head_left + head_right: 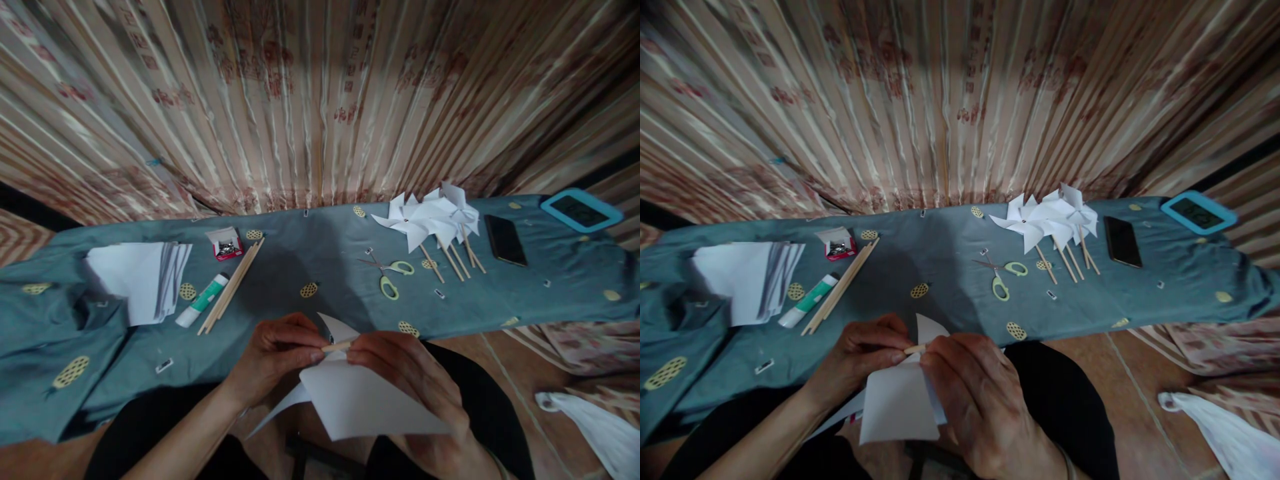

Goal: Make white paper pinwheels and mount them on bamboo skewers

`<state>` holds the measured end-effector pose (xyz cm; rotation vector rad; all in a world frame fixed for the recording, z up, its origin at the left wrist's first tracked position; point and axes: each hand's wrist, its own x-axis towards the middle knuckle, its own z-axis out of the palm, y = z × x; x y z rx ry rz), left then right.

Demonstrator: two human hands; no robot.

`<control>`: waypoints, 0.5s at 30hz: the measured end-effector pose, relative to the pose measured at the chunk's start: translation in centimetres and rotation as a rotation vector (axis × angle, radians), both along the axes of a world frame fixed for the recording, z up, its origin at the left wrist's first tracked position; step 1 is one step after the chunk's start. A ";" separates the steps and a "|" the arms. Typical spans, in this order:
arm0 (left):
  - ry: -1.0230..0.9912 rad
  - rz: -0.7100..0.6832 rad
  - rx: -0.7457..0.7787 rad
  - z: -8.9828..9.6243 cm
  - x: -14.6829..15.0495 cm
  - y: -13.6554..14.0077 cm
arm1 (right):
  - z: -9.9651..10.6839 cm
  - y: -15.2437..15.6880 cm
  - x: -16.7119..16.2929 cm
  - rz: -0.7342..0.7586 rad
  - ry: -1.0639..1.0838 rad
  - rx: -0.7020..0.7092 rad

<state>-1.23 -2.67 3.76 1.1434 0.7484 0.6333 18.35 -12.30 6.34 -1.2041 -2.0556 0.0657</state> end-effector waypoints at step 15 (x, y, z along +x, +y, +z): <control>0.005 -0.002 0.047 -0.1 -0.2 0.1 | -0.2 -0.4 0.0 -0.040 -0.040 -0.024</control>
